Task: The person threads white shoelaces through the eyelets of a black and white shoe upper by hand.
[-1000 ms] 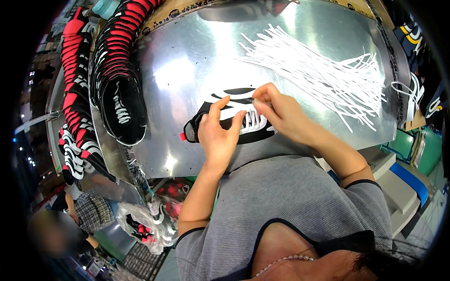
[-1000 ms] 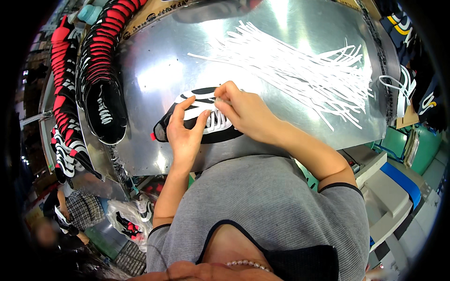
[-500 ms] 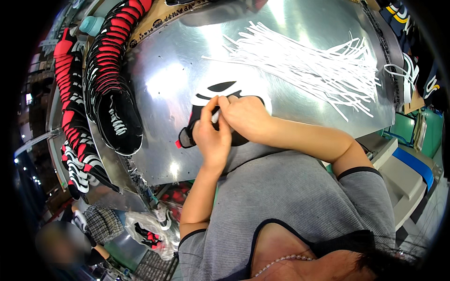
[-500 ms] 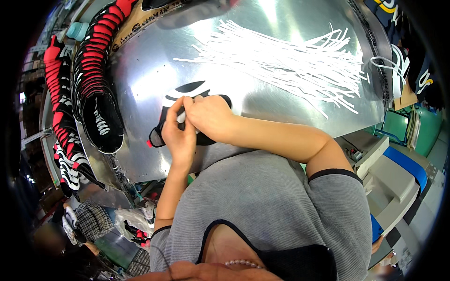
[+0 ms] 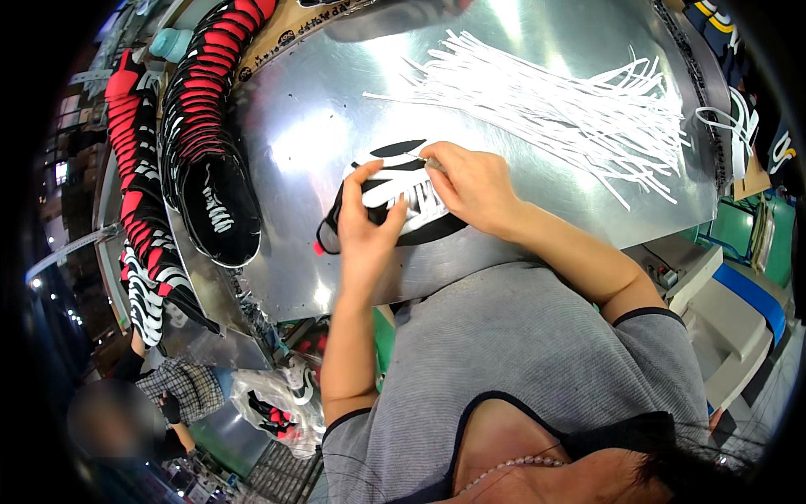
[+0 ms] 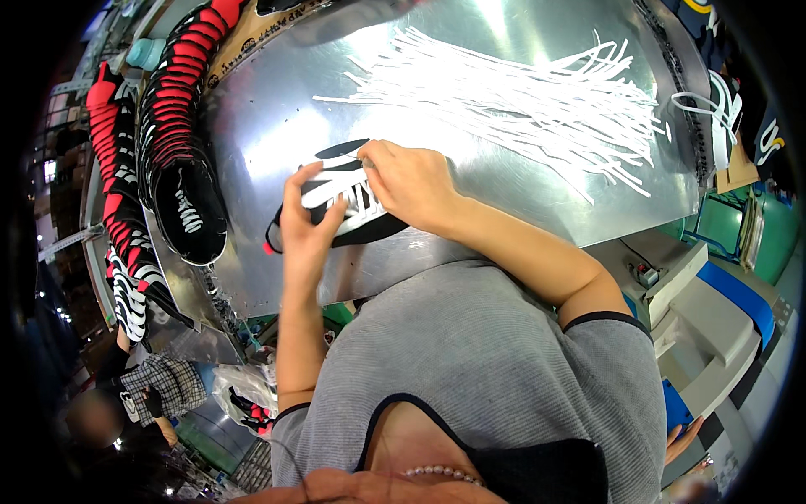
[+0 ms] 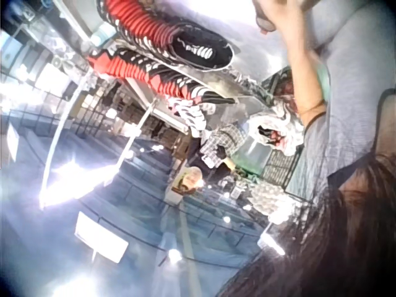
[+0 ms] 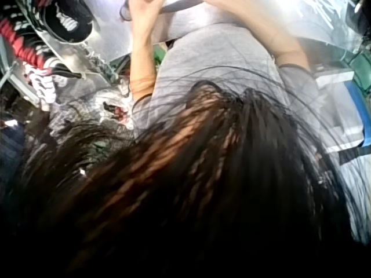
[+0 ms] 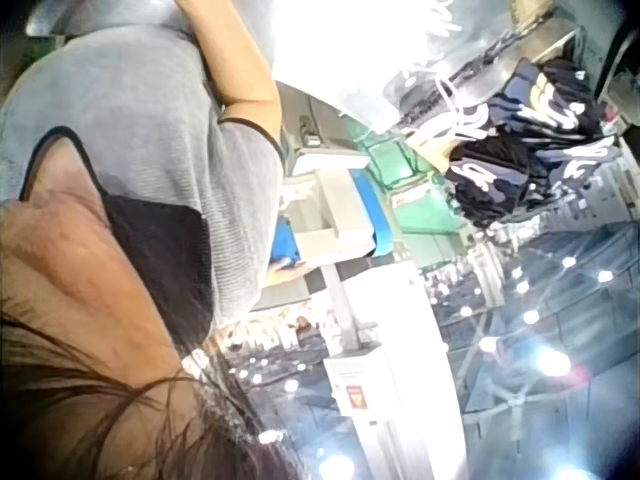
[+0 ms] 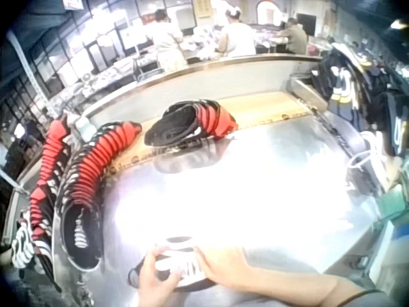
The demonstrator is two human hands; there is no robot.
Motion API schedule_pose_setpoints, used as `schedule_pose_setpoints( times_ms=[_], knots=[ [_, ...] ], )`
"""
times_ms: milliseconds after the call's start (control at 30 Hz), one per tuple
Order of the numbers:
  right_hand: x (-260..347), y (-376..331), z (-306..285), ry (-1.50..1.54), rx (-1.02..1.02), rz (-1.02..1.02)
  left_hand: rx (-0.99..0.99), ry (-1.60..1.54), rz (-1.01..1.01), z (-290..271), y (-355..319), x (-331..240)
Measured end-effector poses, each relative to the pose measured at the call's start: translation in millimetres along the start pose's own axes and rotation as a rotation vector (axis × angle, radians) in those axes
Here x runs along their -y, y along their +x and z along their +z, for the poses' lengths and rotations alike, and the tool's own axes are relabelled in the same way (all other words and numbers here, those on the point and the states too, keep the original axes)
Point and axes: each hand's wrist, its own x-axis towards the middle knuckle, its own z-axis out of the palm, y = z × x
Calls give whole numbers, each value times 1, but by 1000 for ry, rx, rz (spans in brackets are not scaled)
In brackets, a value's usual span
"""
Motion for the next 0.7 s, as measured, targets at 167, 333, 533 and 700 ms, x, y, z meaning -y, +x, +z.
schedule_pose_setpoints(
  times_ms=[167,333,533,700],
  knots=[
    [2,3,-6,256,122,85,87,-279,-196,-12,-8,-11],
    [0,9,-10,110,114,-412,146,-318,-216,-10,3,-11],
    [21,3,-26,390,113,-355,144,-394,-211,-16,18,-4],
    [5,-3,-6,294,12,-295,134,-243,-152,-9,26,-3]
  ],
)
